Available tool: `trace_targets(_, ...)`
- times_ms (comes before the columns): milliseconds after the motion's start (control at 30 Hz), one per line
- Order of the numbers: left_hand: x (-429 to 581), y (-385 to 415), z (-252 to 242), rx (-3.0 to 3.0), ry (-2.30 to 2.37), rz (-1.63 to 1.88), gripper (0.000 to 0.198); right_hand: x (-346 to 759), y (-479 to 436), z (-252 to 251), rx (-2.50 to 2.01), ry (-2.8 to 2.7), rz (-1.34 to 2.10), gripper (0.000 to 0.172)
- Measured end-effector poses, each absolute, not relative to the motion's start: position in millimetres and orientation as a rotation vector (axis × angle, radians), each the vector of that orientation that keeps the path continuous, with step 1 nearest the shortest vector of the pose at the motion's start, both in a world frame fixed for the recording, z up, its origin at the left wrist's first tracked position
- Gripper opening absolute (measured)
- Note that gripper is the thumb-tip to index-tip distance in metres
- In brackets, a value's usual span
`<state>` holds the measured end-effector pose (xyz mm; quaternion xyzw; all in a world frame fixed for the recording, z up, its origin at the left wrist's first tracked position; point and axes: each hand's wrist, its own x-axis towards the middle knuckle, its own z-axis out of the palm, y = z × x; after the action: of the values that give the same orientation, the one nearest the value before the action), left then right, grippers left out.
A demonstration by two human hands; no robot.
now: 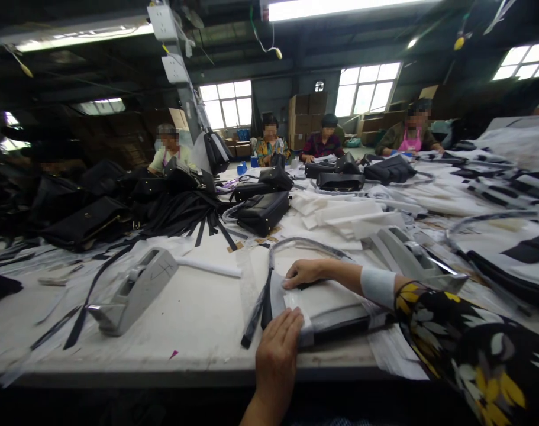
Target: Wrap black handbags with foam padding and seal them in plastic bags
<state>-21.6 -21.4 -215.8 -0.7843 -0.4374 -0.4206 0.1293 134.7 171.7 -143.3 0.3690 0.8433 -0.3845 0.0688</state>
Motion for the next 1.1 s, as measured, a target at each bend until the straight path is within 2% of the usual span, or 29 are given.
trace_targets(333,-21.5,-21.9,-212.7,-2.259,-1.224,-1.206,0.042,132.6,162.4,-152.8,1.565,2.772,-1.068,0.055)
trace_targets(500,-33.9,-31.0,-193.4,-2.551,-1.288,-1.193,0.058,172.2,162.2,-126.3,1.821,2.844,-0.822,0.037)
trace_targets(600,-49.0,-31.3,-173.5,-2.800,-1.382,-1.337,0.044,224.4,156.5,-118.1,1.981,2.780,-0.630,0.032)
trace_targets(700,-63.3,-15.4,-162.7,-2.622,-1.811,-1.641,0.027,272.6,149.8,-124.1,2.133,2.619,-0.528,0.038)
trace_targets(800,-70.5,14.6,-166.5,-2.282,-2.160,-1.754,0.031,296.2,148.8,-136.8,2.203,2.504,-0.570,0.044)
trace_targets(900,-65.8,42.2,-174.9,-2.195,-2.338,-1.779,0.031,296.8,149.9,-142.5,2.254,2.489,-0.675,0.045)
trace_targets(1000,-54.4,52.7,-174.0,-2.176,-2.429,-1.865,0.032,288.9,146.5,-132.7,2.286,2.546,-0.837,0.042)
trace_targets(1100,-52.7,47.7,-158.3,-2.172,-2.440,-1.983,0.043,279.0,140.1,-110.4,2.322,2.685,-0.988,0.047)
